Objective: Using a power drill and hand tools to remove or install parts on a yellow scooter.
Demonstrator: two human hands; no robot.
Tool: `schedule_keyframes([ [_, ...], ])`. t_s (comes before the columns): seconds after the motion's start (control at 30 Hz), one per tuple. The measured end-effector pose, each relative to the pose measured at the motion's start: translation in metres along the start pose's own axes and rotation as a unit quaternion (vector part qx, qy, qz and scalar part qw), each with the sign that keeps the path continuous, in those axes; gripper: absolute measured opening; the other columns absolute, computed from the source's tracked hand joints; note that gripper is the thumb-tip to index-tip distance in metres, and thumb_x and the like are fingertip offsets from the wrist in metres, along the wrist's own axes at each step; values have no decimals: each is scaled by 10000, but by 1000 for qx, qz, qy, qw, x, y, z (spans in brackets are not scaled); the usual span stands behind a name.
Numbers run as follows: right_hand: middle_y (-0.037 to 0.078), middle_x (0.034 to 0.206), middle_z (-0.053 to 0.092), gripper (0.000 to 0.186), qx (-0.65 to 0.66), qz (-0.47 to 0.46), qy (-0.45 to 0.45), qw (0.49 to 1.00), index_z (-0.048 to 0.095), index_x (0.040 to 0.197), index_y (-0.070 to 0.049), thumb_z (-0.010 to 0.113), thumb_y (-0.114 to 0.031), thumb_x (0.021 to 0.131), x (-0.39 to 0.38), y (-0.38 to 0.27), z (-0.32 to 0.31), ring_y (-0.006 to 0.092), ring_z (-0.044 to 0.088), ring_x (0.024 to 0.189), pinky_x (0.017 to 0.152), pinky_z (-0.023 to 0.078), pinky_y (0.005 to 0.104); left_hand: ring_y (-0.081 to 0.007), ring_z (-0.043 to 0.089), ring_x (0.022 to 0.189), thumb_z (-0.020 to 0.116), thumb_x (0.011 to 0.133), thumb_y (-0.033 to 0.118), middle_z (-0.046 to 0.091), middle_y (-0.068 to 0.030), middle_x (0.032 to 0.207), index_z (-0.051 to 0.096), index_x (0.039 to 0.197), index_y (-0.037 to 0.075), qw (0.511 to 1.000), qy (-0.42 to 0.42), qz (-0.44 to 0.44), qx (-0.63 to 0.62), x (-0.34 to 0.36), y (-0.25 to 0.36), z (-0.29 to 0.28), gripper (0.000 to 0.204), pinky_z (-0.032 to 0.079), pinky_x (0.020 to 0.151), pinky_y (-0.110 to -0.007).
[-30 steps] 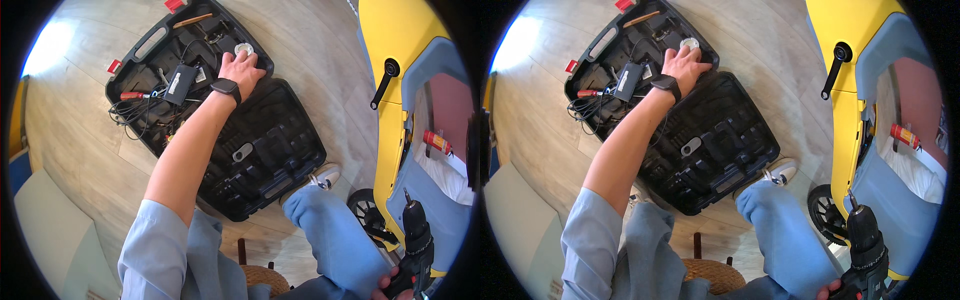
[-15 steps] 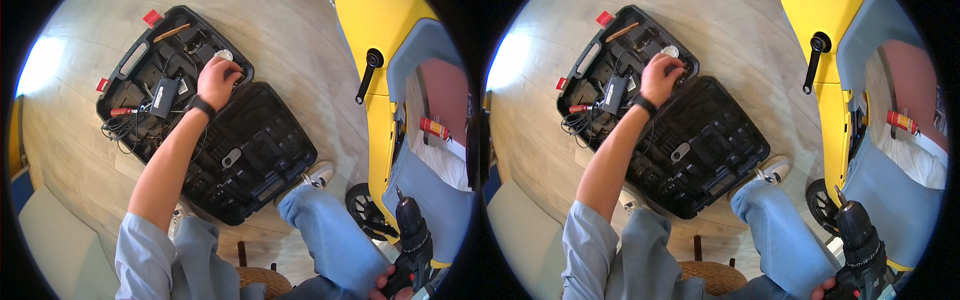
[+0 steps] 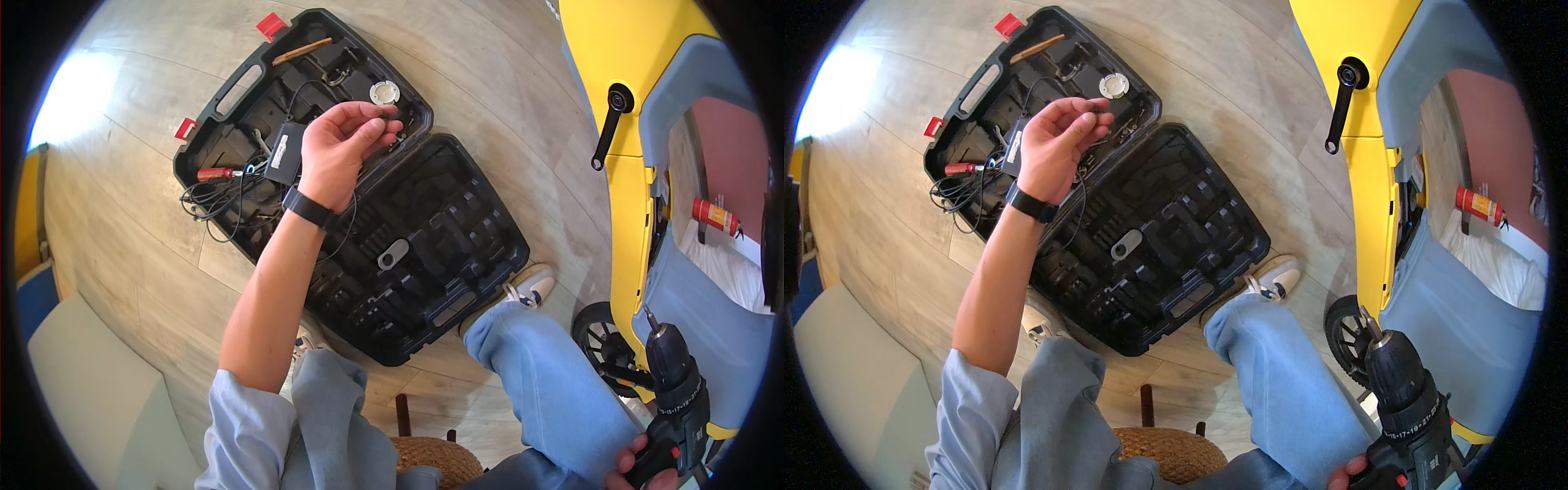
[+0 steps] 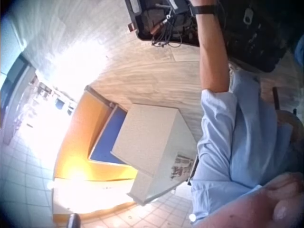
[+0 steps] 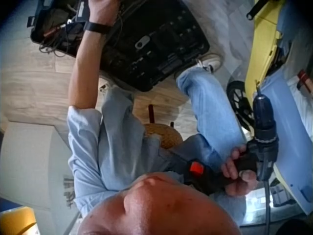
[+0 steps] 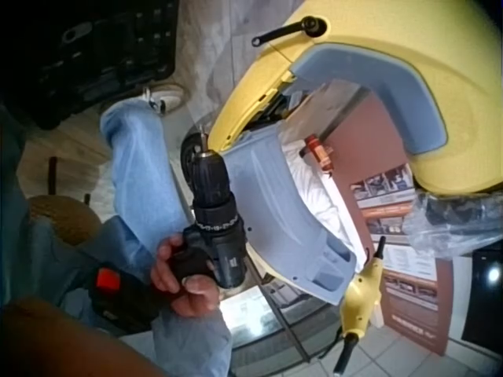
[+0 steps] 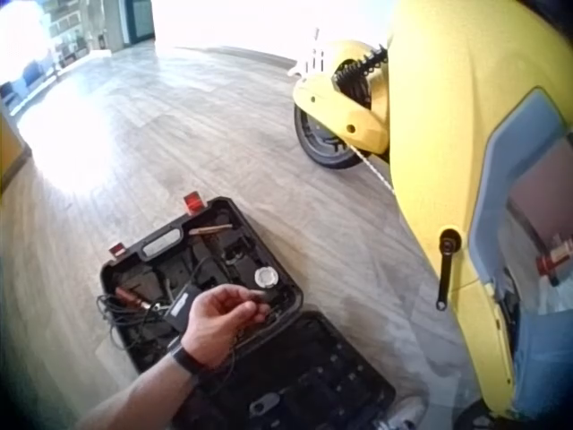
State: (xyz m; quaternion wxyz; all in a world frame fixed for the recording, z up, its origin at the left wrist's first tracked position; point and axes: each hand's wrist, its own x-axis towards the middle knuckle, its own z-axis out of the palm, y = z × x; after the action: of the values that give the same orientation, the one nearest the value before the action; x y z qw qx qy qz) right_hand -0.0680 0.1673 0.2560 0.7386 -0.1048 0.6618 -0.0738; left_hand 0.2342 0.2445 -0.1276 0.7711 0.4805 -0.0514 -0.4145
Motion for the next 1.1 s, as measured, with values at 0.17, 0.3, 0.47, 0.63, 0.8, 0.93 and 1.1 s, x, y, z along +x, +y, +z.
schedule_keyframes([
  [0.17,124,1115,507,627,5,3,9,1000,413,1237,-35,693,-38,675,-4,-2,-6,176,527,678,638,420,307,-185,652,903,568,890,-26,646,-146,1032,588,1006,-27,1000,-19,-5,-16,-20,22,22,118,551,790,-283],
  [0.3,123,1109,510,627,14,12,-21,1000,412,1234,-44,685,-54,670,-9,-3,-20,172,521,663,636,417,300,-190,655,868,593,878,-10,648,-136,1014,569,1043,-15,995,-71,-10,-71,-51,50,53,167,554,763,-291],
  [0.47,148,941,568,633,-7,39,-92,995,394,1264,-31,629,-108,681,-33,4,-37,167,512,644,634,416,298,-190,607,757,606,873,34,606,-100,916,539,1111,22,983,-174,-4,-54,-103,102,106,247,498,675,-281],
  [0.63,80,811,540,523,-2,23,-227,974,478,1222,0,510,-131,716,-29,13,-84,136,468,620,670,412,285,-214,619,797,587,858,-21,607,-101,952,601,1014,13,958,-278,-29,-65,-161,145,153,160,494,699,-307],
  [0.8,27,681,470,545,-15,-93,-394,914,440,1244,41,515,-117,728,-37,21,-125,112,448,580,605,388,258,-168,599,847,524,903,13,603,-94,996,575,976,46,966,-223,-118,-56,-247,200,243,95,493,705,-258],
  [0.93,16,770,541,397,-79,-379,-431,815,535,1194,-17,584,-88,807,-75,29,-171,77,479,642,621,411,235,-137,612,823,508,944,56,620,-94,975,555,1039,34,960,-248,-134,5,-296,205,297,109,534,720,-230],
  [1.1,110,966,669,446,-231,-813,-126,520,558,1187,-3,686,-111,774,-158,33,-289,198,650,818,762,490,276,-134,621,827,550,937,102,634,-76,916,575,1016,7,966,-195,-142,95,-347,151,366,125,530,717,-221],
])
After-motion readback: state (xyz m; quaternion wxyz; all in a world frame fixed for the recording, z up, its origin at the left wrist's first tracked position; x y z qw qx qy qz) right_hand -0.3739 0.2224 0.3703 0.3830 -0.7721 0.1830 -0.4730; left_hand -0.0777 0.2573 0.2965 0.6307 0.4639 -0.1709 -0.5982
